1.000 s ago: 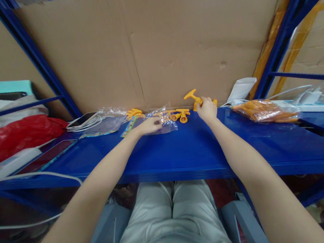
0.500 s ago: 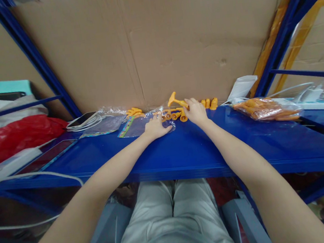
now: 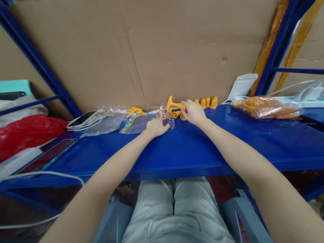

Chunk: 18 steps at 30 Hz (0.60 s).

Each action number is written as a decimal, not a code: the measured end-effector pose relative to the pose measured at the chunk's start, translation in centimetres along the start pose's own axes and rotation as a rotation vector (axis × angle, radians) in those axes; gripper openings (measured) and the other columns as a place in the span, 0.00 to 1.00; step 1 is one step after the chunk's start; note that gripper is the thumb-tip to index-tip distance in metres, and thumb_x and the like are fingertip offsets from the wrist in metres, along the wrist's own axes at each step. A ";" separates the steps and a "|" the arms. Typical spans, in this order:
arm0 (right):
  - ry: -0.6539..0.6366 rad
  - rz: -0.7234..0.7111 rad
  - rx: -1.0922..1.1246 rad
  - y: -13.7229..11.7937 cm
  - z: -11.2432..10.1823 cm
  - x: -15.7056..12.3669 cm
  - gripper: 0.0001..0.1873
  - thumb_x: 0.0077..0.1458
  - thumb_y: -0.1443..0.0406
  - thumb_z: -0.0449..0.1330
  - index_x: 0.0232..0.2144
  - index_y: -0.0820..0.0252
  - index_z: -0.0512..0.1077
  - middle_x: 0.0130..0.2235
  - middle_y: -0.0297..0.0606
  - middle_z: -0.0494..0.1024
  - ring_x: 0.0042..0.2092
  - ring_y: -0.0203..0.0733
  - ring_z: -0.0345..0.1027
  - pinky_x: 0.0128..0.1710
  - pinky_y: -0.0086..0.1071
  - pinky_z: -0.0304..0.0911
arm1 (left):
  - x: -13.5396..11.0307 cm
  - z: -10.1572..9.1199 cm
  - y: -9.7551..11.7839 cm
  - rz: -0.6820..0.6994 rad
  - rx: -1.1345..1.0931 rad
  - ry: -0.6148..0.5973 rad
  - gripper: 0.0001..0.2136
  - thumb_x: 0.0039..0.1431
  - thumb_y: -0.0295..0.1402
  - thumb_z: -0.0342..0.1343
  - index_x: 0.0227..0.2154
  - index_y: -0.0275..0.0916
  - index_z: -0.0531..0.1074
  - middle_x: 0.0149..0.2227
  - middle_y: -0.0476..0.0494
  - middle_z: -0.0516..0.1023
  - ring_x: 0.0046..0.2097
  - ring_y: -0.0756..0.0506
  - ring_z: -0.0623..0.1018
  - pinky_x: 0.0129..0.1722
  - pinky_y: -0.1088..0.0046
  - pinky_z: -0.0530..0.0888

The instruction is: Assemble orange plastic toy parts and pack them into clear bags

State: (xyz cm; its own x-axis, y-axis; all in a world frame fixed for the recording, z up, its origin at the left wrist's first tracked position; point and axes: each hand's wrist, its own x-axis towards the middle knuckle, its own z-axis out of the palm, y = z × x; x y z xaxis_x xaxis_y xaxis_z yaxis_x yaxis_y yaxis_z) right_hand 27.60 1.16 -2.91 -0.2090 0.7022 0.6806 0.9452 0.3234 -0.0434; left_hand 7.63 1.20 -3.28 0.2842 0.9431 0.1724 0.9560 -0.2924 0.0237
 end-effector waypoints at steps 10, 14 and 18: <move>0.036 -0.013 -0.020 0.9 0.0 0.0 0.24 0.61 0.63 0.49 0.55 0.68 0.70 0.49 0.55 0.76 0.49 0.57 0.71 0.47 0.48 0.66 | 0.7 -0.8 0.9 0.008 0.040 -0.047 0.36 0.63 0.46 0.44 0.65 0.23 0.51 0.56 0.26 0.73 0.58 0.35 0.73 0.53 0.67 0.70; 0.039 -0.009 -0.009 0.9 0.1 0.0 0.24 0.61 0.63 0.50 0.55 0.68 0.71 0.48 0.54 0.76 0.49 0.57 0.71 0.46 0.47 0.66 | 0.2 -1.4 1.0 -0.037 -0.019 -0.059 0.37 0.60 0.44 0.49 0.65 0.23 0.50 0.56 0.24 0.73 0.57 0.34 0.74 0.52 0.64 0.71; 0.062 -0.038 0.007 0.7 0.3 0.0 0.23 0.61 0.63 0.50 0.54 0.66 0.71 0.47 0.54 0.76 0.48 0.58 0.71 0.45 0.47 0.66 | -0.7 -1.6 1.3 -0.058 -0.060 -0.032 0.39 0.56 0.42 0.53 0.65 0.24 0.49 0.55 0.23 0.73 0.57 0.33 0.74 0.53 0.62 0.71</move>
State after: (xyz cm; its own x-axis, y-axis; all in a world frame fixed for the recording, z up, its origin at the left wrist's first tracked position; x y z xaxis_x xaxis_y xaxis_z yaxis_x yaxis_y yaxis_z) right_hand 28.22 1.60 -3.20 -0.2284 0.6488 0.7259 0.9351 0.3536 -0.0218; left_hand 8.55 -0.04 -1.81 0.2313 0.9631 0.1377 0.9652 -0.2449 0.0917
